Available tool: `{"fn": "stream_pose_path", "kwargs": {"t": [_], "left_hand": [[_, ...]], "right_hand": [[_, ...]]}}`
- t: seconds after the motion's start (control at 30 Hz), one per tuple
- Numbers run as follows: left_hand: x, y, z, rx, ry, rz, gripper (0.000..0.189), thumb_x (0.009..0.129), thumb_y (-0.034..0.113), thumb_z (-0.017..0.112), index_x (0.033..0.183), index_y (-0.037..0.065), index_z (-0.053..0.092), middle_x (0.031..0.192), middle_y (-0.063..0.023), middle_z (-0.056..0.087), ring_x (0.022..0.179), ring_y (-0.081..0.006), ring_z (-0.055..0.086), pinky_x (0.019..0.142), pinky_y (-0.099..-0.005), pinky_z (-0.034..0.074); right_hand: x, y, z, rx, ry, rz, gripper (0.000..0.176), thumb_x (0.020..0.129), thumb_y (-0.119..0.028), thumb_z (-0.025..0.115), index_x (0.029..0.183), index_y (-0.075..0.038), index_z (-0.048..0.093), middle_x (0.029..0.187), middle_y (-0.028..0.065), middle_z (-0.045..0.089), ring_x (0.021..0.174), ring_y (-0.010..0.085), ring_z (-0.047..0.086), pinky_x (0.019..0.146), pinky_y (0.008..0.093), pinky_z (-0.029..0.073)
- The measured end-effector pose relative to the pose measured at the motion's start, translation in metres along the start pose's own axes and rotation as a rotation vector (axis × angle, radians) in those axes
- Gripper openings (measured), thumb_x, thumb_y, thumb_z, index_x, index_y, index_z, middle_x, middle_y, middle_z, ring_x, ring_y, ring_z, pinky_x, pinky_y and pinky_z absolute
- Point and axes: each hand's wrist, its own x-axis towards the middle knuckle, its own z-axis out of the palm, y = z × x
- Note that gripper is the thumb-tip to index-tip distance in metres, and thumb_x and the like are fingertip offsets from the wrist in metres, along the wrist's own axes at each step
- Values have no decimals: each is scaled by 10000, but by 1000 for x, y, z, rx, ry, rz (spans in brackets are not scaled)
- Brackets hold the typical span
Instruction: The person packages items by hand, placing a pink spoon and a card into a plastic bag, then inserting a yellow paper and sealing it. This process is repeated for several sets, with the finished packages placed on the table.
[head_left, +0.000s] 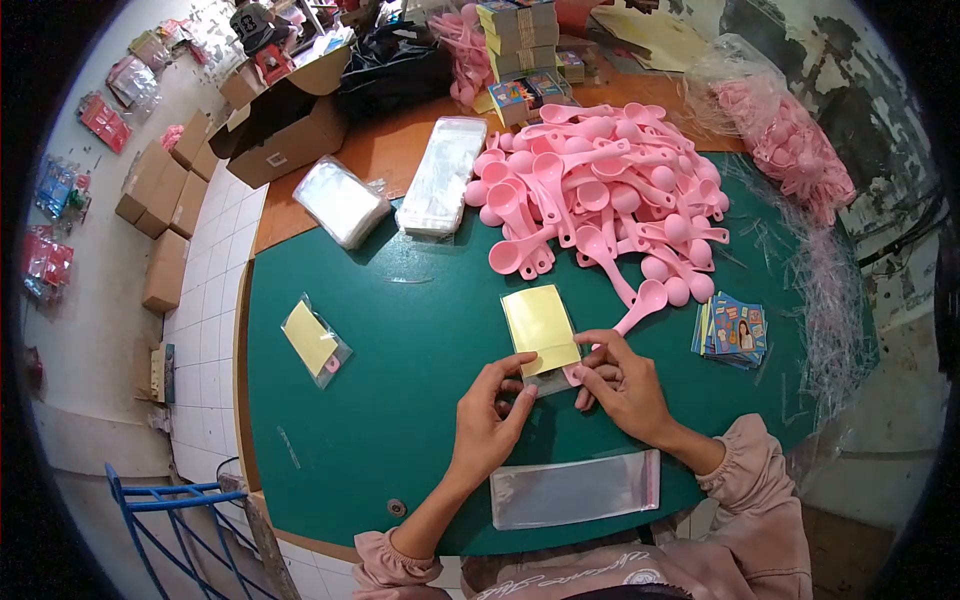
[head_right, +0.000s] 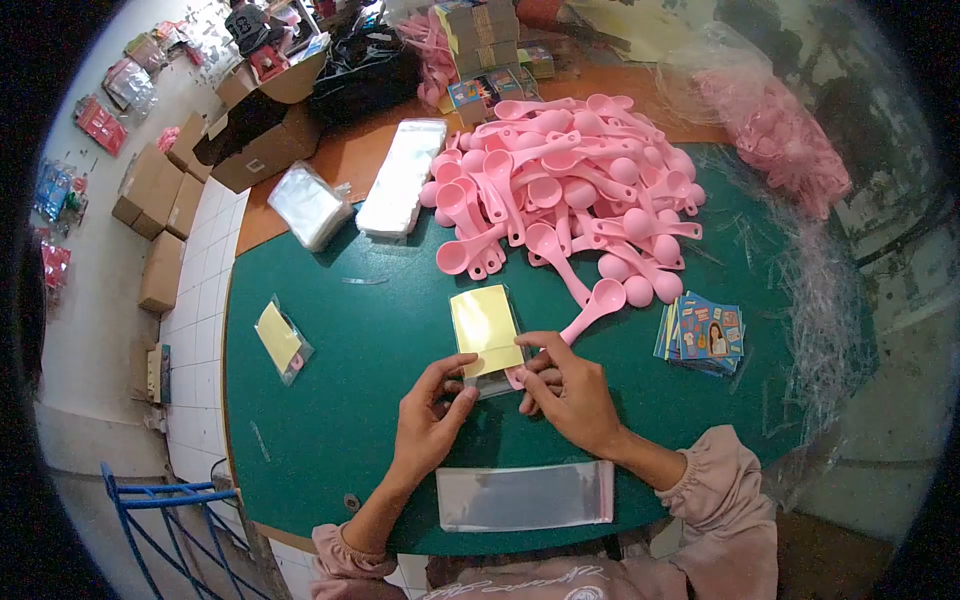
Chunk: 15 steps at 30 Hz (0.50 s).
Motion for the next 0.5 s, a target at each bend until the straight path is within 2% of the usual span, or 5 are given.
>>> {"fn": "stream_pose_path", "kwargs": {"t": [0.23, 0.33, 0.4, 0.47, 0.5], "left_hand": [[1, 4, -2, 60, 26, 41, 352, 828, 25, 556, 1177, 46, 515, 1050, -47, 552, 814, -80, 519, 649, -176, 436], [2, -1, -27, 135, 193, 284, 364, 801, 27, 566, 1163, 43, 535, 1073, -88, 554, 755, -136, 557, 576, -225, 452], [-5, 8, -83, 408, 477, 225, 355, 796, 25, 561, 1150, 37, 544, 1080, -103, 552, 754, -154, 565, 580, -234, 459], [-8, 5, -121, 585, 583, 66, 363, 795, 65, 578, 1155, 36, 540, 1103, -132, 545, 860, -219, 559, 692, -292, 473], [-8, -2, -136, 581, 584, 72, 363, 795, 65, 578, 1155, 36, 540, 1103, -132, 545, 860, -219, 559, 692, -292, 473]], "right_hand": [[-1, -3, 0, -43, -36, 33, 344, 849, 5, 515, 1188, 40, 465, 825, 73, 535, 618, 109, 585, 530, 210, 492], [-2, 1, 1, -30, -36, 22, 314, 849, -3, 521, 1159, 41, 494, 838, 72, 535, 624, 101, 578, 531, 209, 492], [-2, 1, 0, -83, -19, -57, 275, 856, -62, 530, 1111, 37, 518, 838, 96, 554, 621, 107, 584, 512, 220, 493], [-1, 3, -1, -120, -30, -73, 250, 857, -63, 528, 1086, 38, 531, 837, 90, 548, 617, 106, 580, 512, 215, 490], [-1, 2, -2, -145, -45, -84, 226, 858, -63, 525, 1060, 38, 544, 836, 85, 541, 614, 105, 575, 512, 211, 488]]}}
